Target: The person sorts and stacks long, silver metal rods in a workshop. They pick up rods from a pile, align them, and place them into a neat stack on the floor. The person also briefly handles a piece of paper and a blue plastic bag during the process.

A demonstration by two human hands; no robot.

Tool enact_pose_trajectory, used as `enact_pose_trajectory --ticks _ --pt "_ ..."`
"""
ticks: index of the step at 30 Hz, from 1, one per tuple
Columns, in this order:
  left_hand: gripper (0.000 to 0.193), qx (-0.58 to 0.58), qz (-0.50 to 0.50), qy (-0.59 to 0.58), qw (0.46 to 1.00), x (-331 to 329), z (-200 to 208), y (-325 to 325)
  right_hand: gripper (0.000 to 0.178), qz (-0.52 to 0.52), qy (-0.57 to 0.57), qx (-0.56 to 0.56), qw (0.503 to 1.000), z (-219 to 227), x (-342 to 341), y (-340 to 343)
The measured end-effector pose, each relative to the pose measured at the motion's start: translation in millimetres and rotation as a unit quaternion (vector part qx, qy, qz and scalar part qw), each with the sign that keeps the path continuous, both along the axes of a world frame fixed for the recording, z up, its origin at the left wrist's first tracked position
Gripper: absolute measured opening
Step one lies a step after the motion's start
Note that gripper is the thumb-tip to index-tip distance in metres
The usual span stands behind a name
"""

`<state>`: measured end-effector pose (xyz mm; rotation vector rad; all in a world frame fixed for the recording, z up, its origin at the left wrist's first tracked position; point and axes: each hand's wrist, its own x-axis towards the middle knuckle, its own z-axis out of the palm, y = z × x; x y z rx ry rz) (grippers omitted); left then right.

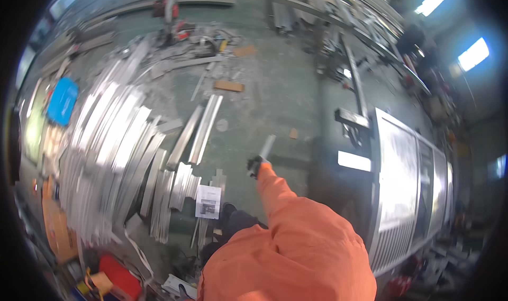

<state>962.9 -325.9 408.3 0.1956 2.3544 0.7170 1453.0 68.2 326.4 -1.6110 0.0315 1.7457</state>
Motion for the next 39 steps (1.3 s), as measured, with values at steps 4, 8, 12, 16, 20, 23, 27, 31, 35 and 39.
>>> enact_pose_trajectory --ticks 4,8,12,16,20,23,27,31,35,39 --pt "0.079 0.014 -0.126 -0.011 0.992 -63.4 -14.9 85.8 0.035 -0.232 0.221 0.127 0.939 70.6 -19.1 29.9" --pt "0.079 0.033 -0.242 -0.008 0.97 -139.9 -30.3 144.9 0.039 -0.262 0.195 0.22 0.919 145.5 13.7 7.0" --pt "0.079 0.1 -0.356 0.006 0.929 -221.9 -60.9 201.7 0.033 -0.361 -0.013 0.225 0.905 213.0 -13.7 -44.0" --pt "0.079 0.182 -0.435 -0.016 0.882 -349.0 -130.4 215.3 0.029 -0.33 0.094 0.174 0.923 181.2 -85.2 -98.4" --pt "0.077 0.074 -0.267 -0.221 0.935 -337.2 -170.3 192.2 0.029 -0.295 -0.029 0.058 0.953 129.1 -204.9 -202.4" --pt "0.076 -0.004 -0.143 -0.313 0.939 -332.9 -174.6 144.2 0.018 -0.219 0.085 -0.107 0.966 38.2 -273.0 -287.4" --pt "0.074 -0.021 0.045 -0.377 0.925 -313.4 -174.3 69.2 0.015 -0.096 0.123 -0.23 0.961 -41.7 -355.4 -284.7" --pt "0.071 -0.065 0.1 -0.42 0.9 -269.5 -205.6 20.5 0.015 0.043 -0.052 -0.296 0.953 -133.2 -405.9 -307.3" --pt "0.062 -0.065 0.118 -0.48 0.867 -240.6 -238.8 0.9 0.019 -0.001 -0.027 -0.289 0.957 -234.7 -412.6 -344.4" --pt "0.052 -0.04 0.138 -0.524 0.84 -227.7 -310.5 -6.5 0.032 0.164 -0.234 -0.218 0.933 -335.9 -412.8 -383.5"
